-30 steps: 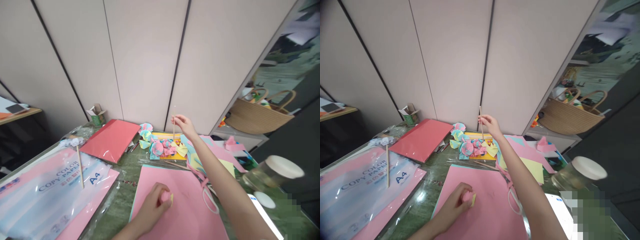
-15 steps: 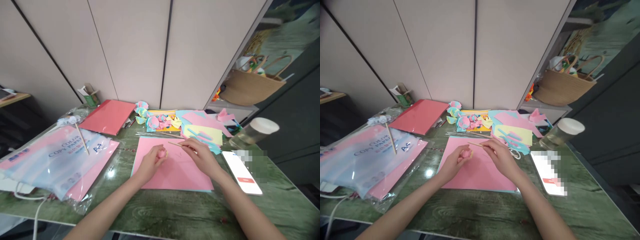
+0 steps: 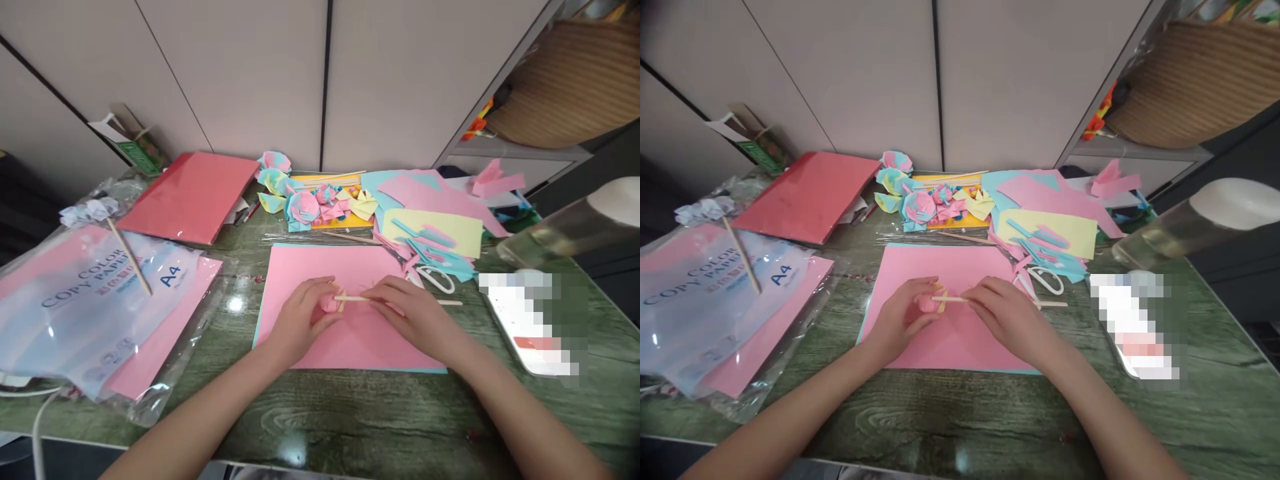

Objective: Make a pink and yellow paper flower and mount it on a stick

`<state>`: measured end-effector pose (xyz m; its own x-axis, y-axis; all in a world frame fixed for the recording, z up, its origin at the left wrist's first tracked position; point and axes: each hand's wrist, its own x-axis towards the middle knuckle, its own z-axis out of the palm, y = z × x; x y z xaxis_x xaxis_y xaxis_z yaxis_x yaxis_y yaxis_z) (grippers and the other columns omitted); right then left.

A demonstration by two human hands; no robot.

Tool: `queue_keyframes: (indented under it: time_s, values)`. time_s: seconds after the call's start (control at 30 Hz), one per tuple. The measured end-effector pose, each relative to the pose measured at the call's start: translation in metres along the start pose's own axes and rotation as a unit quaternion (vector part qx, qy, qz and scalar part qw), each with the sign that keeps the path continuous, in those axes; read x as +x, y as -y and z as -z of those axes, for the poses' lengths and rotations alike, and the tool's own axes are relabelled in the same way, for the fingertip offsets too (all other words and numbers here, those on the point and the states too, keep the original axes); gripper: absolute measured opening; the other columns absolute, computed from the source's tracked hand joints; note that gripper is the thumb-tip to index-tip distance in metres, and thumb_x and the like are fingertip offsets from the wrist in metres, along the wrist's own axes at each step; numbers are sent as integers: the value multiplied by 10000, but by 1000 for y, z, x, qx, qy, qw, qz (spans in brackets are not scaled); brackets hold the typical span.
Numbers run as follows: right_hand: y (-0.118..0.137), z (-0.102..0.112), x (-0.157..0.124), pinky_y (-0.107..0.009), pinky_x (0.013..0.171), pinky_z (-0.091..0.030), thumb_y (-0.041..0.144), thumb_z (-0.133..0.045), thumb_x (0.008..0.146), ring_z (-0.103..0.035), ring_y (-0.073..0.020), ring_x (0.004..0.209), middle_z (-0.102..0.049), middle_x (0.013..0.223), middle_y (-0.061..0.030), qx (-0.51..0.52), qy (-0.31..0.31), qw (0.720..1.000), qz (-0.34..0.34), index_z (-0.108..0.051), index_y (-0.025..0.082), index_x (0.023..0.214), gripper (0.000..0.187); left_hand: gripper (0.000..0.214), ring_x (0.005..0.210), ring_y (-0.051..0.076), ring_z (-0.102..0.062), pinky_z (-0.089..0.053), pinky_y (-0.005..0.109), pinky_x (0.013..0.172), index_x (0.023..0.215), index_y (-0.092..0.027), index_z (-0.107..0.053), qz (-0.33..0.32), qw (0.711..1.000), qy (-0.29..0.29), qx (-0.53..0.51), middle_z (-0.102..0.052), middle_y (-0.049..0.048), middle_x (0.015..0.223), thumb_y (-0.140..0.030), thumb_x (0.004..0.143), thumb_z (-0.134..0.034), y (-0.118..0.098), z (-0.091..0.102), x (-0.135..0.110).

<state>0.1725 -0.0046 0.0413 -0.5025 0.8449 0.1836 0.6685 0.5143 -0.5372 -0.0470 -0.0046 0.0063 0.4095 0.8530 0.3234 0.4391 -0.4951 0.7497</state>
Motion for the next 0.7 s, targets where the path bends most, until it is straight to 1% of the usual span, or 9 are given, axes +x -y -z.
queue_keyframes:
  time_s: [0.2, 0.33, 0.43, 0.53, 0.7]
  values:
    - [2, 0, -1, -311, 719, -469, 241, -393, 869, -559, -177, 868, -580, 921, -56, 23, 35, 999, -1, -562, 272, 1039, 242, 307, 1118, 190, -455, -385, 369, 926, 1035, -215, -490, 13, 998, -10, -55, -515, 81, 1151, -278, 748, -576, -2, 1, -1]
    - [3, 0, -2, -321, 726, -472, 244, -385, 870, -558, -185, 876, -579, 922, -58, 25, 42, 999, -2, -560, 286, 1053, 257, 300, 1137, 199, -433, -388, 376, 925, 1014, -217, -494, 26, 995, -13, -91, -495, 85, 1153, -265, 735, -593, -4, 1, 0]
    - [3, 0, -2, -317, 709, -475, 238, -383, 868, -559, -186, 865, -577, 913, -60, 20, 48, 999, -2, -557, 289, 1065, 268, 267, 1141, 197, -423, -387, 377, 928, 1001, -212, -502, 33, 995, -6, -96, -484, 88, 1154, -251, 748, -577, -7, 2, 1]
    - [4, -1, -1, -310, 704, -471, 234, -375, 872, -555, -180, 858, -573, 914, -60, 20, 57, 998, -9, -552, 280, 1067, 267, 264, 1134, 191, -424, -378, 371, 937, 1013, -211, -509, 36, 995, -4, -96, -488, 83, 1136, -238, 757, -567, -7, 3, 1]
    - [5, 3, -1, -310, 725, -453, 232, -352, 884, -540, -175, 871, -564, 926, -63, 26, 59, 998, -18, -545, 254, 1069, 269, 292, 1116, 201, -437, -386, 365, 924, 1053, -223, -521, 62, 990, -3, -123, -473, 89, 1171, -248, 764, -556, -5, 3, 2]
